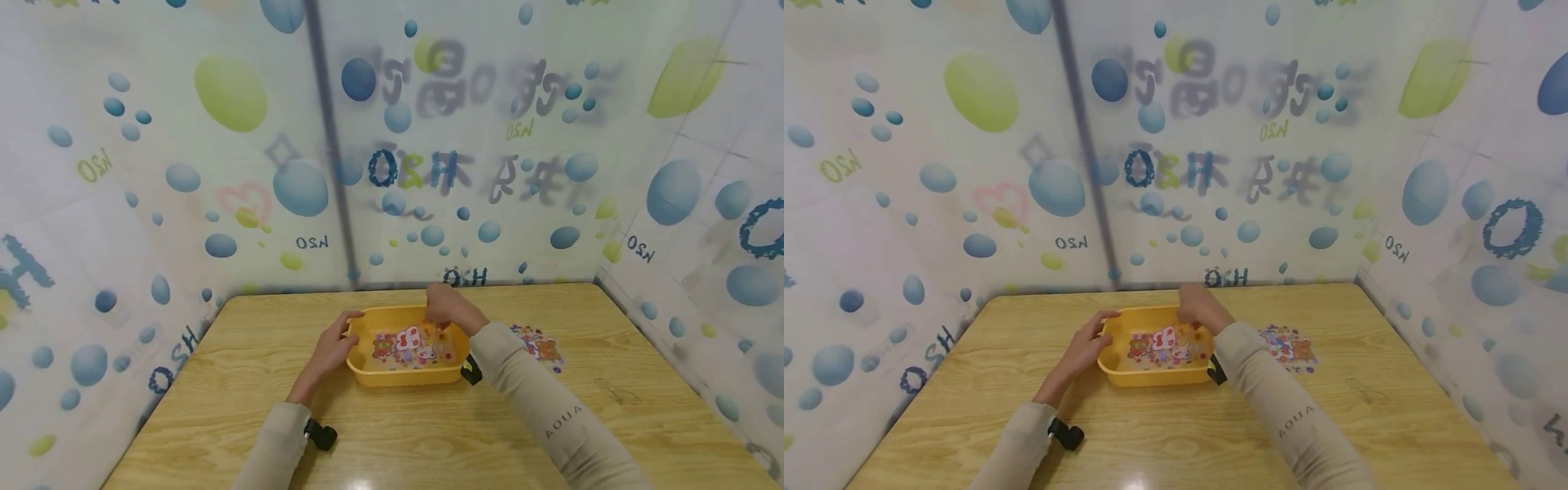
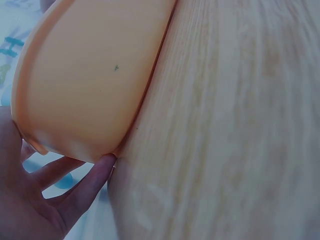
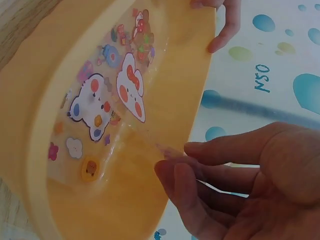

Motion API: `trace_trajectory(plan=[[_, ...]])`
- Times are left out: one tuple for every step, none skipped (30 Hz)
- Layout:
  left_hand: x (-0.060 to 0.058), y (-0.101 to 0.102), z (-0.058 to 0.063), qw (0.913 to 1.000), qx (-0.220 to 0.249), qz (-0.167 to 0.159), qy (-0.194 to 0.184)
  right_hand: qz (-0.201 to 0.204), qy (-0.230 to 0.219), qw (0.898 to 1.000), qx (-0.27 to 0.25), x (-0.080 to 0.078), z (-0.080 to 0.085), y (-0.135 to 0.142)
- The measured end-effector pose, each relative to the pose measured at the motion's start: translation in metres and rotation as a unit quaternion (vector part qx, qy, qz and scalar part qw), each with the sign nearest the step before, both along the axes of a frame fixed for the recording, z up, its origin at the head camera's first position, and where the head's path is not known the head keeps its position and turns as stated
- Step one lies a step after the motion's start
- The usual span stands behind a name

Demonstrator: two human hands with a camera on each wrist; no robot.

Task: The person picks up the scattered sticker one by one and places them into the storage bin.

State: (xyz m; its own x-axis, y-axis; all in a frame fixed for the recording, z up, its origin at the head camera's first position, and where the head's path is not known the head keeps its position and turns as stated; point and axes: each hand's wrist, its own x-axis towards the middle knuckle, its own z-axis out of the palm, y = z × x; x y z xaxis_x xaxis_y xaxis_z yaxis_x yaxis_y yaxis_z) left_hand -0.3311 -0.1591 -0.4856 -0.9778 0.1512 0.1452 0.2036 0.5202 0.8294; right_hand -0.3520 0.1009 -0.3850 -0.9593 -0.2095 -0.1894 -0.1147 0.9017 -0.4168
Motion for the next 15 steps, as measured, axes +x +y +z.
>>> trace_trajectory(plan=[[-0.0003, 0.0000, -0.0002, 1.0000, 0.000, 0.001, 0.001, 0.001, -0.003, 1.000, 0.003, -0.0008, 0.0001, -0.0002], [-0.0005, 0.0001, -0.0003, 1.0000, 0.000, 0.001, 0.001, 0.002, -0.006, 1.000, 0.006, -0.0018, 0.0000, -0.0005], [-0.0009, 0.0001, -0.0004, 1.0000, 0.000, 0.000, 0.001, 0.003, -0.009, 1.000, 0.008, -0.0027, 0.0002, -0.0009], [-0.0011, 0.0000, -0.0005, 1.0000, 0.001, -0.001, 0.001, 0.004, -0.012, 1.000, 0.011, -0.0035, 0.0001, -0.0012], [-0.0014, -0.0002, -0.0007, 1.0000, 0.002, -0.001, 0.002, 0.004, -0.014, 1.000, 0.014, -0.0043, -0.0002, -0.0016], [-0.0016, -0.0003, -0.0010, 1.0000, 0.003, -0.002, 0.001, 0.003, -0.016, 1.000, 0.016, -0.0047, -0.0003, -0.0019], [-0.0017, -0.0005, -0.0012, 1.0000, 0.003, -0.003, 0.001, 0.002, -0.019, 1.000, 0.017, -0.0050, -0.0007, -0.0021], [-0.0017, -0.0008, -0.0015, 1.0000, 0.003, -0.004, 0.001, 0.000, -0.022, 1.000, 0.018, -0.0052, -0.0011, -0.0024], [-0.0017, -0.0010, -0.0018, 1.0000, 0.002, -0.004, 0.001, -0.002, -0.024, 1.000, 0.020, -0.0051, -0.0018, -0.0024], [-0.0019, -0.0012, -0.0020, 1.0000, 0.002, -0.004, 0.001, -0.004, -0.026, 0.999, 0.021, -0.0051, -0.0024, -0.0025], [-0.0019, -0.0012, -0.0020, 1.0000, 0.001, -0.003, 0.002, -0.008, -0.028, 0.999, 0.021, -0.0050, -0.0032, -0.0026], [-0.0019, -0.0013, -0.0019, 1.0000, 0.001, -0.003, 0.001, -0.013, -0.031, 0.999, 0.020, -0.0050, -0.0040, -0.0027], [-0.0017, -0.0013, -0.0017, 1.0000, 0.000, -0.002, 0.002, -0.016, -0.032, 0.999, 0.020, -0.0050, -0.0047, -0.0028], [-0.0018, -0.0013, -0.0016, 1.0000, -0.001, -0.002, 0.002, -0.018, -0.033, 0.999, 0.021, -0.0049, -0.0053, -0.0030], [-0.0016, -0.0012, -0.0012, 1.0000, -0.001, -0.002, 0.002, -0.020, -0.033, 0.999, 0.022, -0.0051, -0.0059, -0.0032]])
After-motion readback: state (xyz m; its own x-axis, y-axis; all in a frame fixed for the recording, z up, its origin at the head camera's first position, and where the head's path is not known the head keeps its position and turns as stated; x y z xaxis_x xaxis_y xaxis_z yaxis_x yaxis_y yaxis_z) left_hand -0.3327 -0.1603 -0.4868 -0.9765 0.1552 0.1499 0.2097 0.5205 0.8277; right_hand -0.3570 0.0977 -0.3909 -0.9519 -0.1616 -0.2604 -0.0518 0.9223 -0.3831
